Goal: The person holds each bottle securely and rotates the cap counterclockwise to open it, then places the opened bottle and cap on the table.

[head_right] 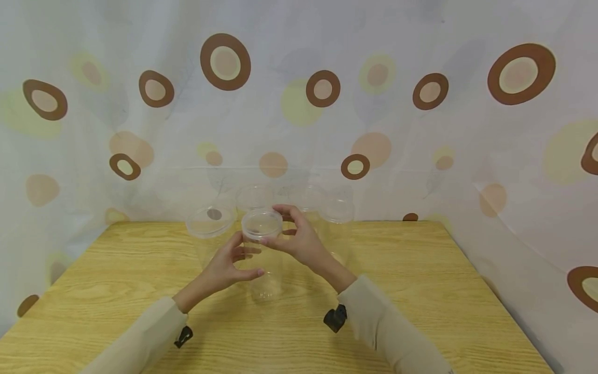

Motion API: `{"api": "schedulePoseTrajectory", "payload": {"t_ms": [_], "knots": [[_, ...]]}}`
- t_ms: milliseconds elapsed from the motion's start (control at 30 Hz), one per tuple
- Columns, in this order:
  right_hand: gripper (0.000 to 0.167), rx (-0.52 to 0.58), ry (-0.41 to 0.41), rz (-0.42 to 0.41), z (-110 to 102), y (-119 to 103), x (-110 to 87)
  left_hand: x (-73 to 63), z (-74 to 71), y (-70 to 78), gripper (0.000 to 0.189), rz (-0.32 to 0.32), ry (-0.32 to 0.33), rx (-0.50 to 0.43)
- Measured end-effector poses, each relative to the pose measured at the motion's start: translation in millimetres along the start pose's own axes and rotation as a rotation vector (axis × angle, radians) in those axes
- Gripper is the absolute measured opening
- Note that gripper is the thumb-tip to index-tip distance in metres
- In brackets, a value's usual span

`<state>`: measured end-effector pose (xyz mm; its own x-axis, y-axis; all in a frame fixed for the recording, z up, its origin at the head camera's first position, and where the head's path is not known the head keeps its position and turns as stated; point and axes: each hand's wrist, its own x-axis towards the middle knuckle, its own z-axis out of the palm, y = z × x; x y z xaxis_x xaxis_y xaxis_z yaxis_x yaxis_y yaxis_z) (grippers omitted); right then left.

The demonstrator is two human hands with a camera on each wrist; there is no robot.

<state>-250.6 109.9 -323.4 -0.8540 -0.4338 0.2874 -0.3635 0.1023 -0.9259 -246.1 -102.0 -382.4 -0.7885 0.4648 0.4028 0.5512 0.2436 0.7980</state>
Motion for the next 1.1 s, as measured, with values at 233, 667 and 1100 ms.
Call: {"api": "schedulePoseTrajectory", "payload": {"t_ms": [233, 667, 1100], "knots": [[0.063, 0.028, -0.065, -0.015, -5, 3, 4.0, -0.5, 0.1, -6.2, 0.067, 0.007, -0.005, -0.025], [0.073, 0.136, -0.301, -0.031, -20, 5, 11.4, -2.1, -0.6, 12.6, 0.070, -0.017, -0.028, -0.044], [0.069, -0.058, 0.009, -0.067, 1, 2, -2.7, -4.2, -4.4, 31.4, 0.067, -0.019, -0.023, -0.023]]}}
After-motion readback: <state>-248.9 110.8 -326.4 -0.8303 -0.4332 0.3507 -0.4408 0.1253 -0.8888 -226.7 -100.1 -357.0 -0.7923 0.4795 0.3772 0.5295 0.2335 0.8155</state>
